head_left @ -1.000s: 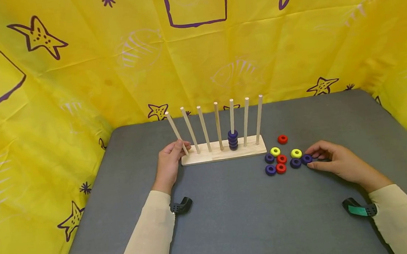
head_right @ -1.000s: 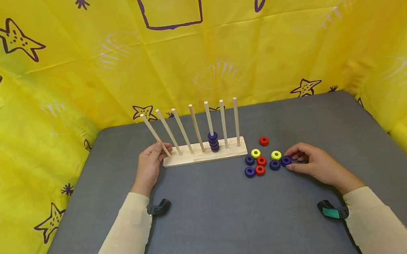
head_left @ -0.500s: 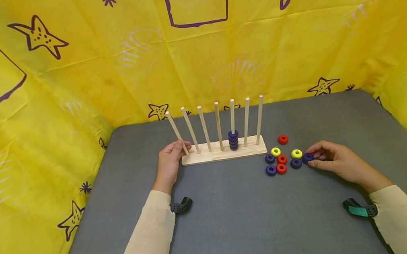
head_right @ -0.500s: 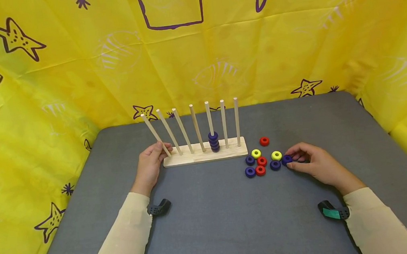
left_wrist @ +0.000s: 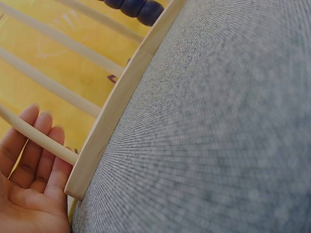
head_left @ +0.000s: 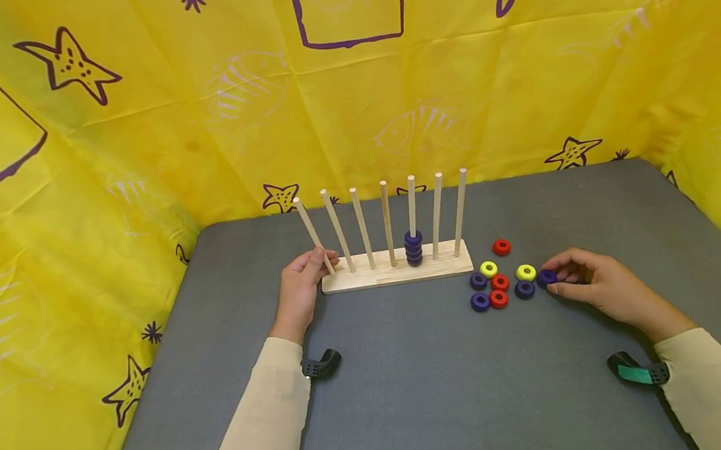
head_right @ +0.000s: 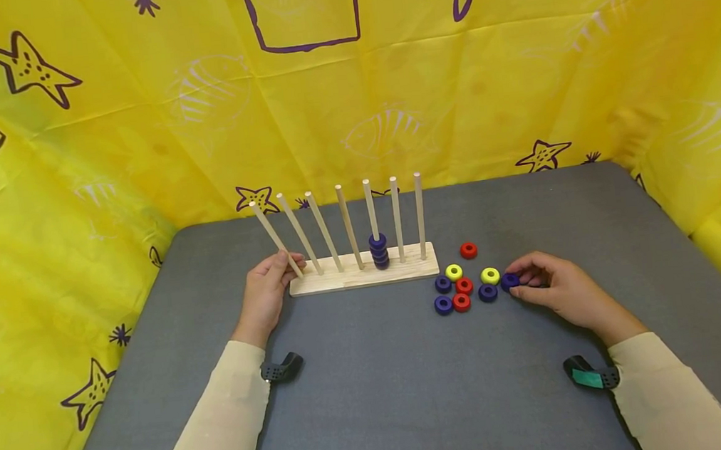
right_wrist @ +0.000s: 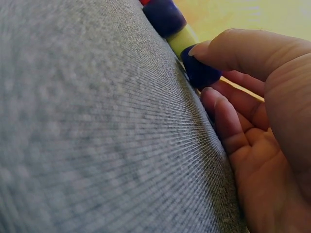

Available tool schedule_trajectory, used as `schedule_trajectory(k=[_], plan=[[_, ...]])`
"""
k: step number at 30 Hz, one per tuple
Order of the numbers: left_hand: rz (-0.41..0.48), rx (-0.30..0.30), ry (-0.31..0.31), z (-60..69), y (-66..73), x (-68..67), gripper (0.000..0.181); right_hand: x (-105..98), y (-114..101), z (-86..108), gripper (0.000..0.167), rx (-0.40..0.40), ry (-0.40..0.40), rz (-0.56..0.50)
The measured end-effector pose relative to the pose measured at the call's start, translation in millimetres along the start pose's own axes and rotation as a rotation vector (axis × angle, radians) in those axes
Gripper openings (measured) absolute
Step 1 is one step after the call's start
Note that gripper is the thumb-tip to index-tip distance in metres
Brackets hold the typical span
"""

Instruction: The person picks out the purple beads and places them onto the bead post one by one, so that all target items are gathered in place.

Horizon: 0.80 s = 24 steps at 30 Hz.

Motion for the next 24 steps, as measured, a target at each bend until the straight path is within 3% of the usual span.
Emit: schedule_trajectory(k=[24], plan=[[0.019,0.003,0.001,-0.4,0.3,-0.2,0.043,-6.5,2.7,0.3,0.026,0.062,0.069,-0.008]])
Point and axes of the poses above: each hand's wrist, its own z-axis away from the middle knuckle, its own x-axis out of the palm, y = z × x, the point moved 10 cm from there along -z, towards the middle knuckle, and after that the axes turned 11 degrees about x, right-handed, at the moved point
